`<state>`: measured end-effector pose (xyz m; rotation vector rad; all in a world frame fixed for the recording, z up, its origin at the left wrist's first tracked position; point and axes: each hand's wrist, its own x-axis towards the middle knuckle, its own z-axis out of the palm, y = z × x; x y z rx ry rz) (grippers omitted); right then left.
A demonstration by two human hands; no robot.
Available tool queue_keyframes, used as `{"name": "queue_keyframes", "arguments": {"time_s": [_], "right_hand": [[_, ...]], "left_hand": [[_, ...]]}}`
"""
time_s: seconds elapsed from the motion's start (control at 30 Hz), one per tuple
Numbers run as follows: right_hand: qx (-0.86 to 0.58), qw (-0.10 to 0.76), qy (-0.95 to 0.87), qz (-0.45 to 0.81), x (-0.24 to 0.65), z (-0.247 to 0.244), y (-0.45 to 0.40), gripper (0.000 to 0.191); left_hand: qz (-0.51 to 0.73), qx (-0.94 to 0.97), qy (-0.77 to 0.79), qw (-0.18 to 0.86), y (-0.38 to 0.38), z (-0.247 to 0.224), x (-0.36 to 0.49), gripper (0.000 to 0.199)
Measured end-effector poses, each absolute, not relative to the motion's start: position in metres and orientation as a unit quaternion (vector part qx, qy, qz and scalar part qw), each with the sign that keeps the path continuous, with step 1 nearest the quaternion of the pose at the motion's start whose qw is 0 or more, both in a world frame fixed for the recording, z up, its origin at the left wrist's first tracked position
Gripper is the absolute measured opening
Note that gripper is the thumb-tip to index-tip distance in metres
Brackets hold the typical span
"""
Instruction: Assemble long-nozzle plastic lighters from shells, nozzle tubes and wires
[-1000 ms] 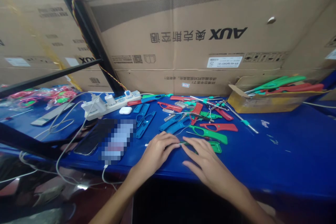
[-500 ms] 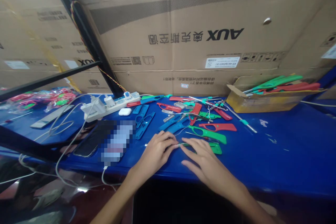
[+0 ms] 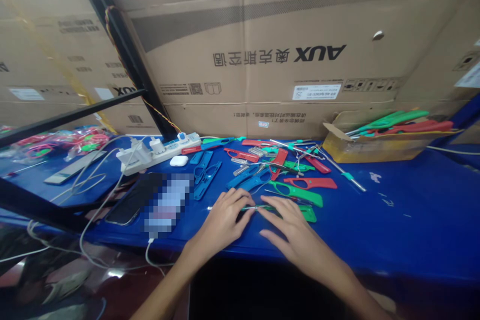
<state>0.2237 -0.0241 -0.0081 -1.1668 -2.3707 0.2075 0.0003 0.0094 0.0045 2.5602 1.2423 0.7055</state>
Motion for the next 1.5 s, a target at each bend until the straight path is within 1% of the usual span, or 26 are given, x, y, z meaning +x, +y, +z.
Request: {"name": "queue_keyframes", "arguments": {"time_s": [0.1,0.3,0.4,0.47,0.63,0.8,0.93,1.03,1.2,1.5], "right_hand": [[-0.42,0.29,-0.857,0.071,0.224,-0.007,-0.023,0.038],[-0.469,0.497,-0.726,0.069,0.228,-0.003,-0.025,0.02],[-0.468,0.535,-0.702,0.043,0.229,-0.001,-0.028,0.019],[-0.459,0.539,-0.705,0.035,0.229,-0.001,-0.029,0.021],[-0.459,0.538,-0.705,0.061,0.23,-0.002,-0.028,0.018],[-0.48,0.501,-0.717,0.063,0.229,-0.005,-0.023,0.012],[-0.507,0.459,-0.726,0.076,0.227,-0.008,-0.02,0.016],[-0.498,0.437,-0.74,0.117,0.229,-0.009,-0.017,0.019],[-0.471,0.43,-0.756,0.149,0.231,-0.011,-0.012,0.024],[-0.47,0.431,-0.753,0.16,0.232,-0.012,-0.012,0.025]], "left_hand": [[0.238,0.867,0.423,0.109,0.009,0.005,0.0,0.015],[0.249,0.871,0.405,0.124,0.011,0.006,-0.001,0.016],[0.259,0.871,0.397,0.128,0.011,0.007,-0.001,0.017],[0.267,0.872,0.388,0.132,0.01,0.008,-0.001,0.019],[0.262,0.881,0.37,0.134,0.008,0.011,-0.001,0.022],[0.219,0.912,0.333,0.098,0.006,0.013,0.0,0.03],[0.206,0.925,0.309,0.084,0.005,0.013,0.002,0.033],[0.198,0.926,0.31,0.085,0.005,0.012,0.003,0.037],[0.188,0.923,0.325,0.08,0.005,0.01,0.003,0.039],[0.186,0.919,0.334,0.095,0.005,0.011,0.003,0.04]]}}
